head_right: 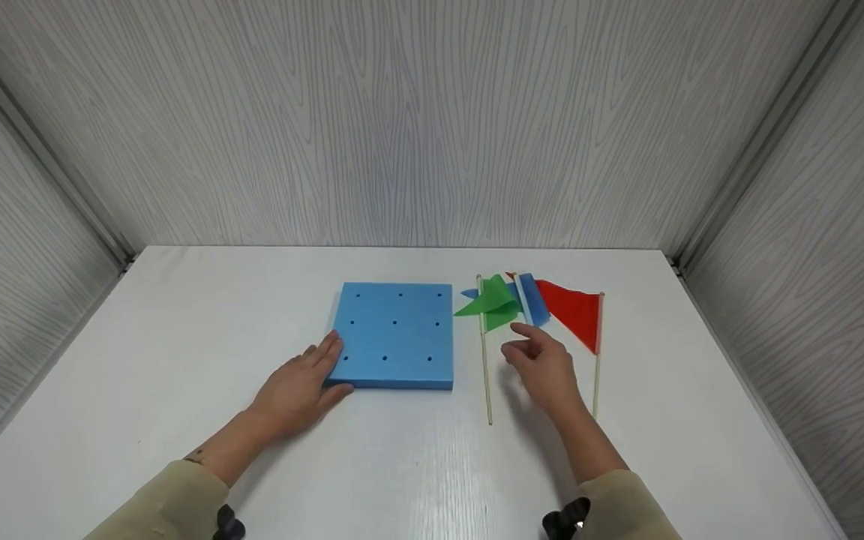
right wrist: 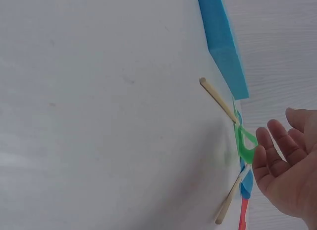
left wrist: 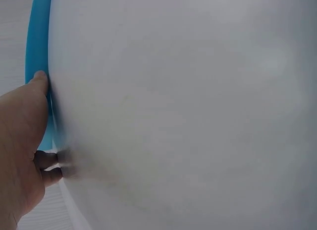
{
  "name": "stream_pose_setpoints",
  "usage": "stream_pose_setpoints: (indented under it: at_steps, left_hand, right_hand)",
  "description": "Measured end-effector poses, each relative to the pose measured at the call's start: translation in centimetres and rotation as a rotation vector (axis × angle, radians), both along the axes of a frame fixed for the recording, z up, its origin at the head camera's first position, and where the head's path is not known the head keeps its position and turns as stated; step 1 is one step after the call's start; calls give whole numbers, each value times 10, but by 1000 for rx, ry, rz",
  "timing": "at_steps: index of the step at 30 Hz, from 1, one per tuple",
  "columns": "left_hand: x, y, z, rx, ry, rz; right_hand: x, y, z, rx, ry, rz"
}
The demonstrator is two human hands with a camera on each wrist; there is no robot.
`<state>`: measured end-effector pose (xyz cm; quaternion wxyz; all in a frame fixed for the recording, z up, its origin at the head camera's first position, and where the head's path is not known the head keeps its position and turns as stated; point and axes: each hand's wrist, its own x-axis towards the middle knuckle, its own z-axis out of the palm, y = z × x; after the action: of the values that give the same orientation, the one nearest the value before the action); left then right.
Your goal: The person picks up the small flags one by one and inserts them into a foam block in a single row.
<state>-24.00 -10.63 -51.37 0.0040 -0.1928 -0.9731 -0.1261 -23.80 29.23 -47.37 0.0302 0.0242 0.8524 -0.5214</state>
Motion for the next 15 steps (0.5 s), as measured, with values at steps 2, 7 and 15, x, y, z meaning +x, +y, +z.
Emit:
stream_pose_setpoints:
  at_steps: [2, 7, 15]
  left_hand:
    - [0, -1, 0, -8, -2, 1]
    - [1, -1, 1, -2, -1, 1]
    - [3, 1, -1, 13, -6, 6]
  right_hand:
    - [-2, 2, 0, -35, -61, 0]
    - [-7, -1, -1, -19, -208, 31]
    - [-11, -11, -3, 107, -267, 87]
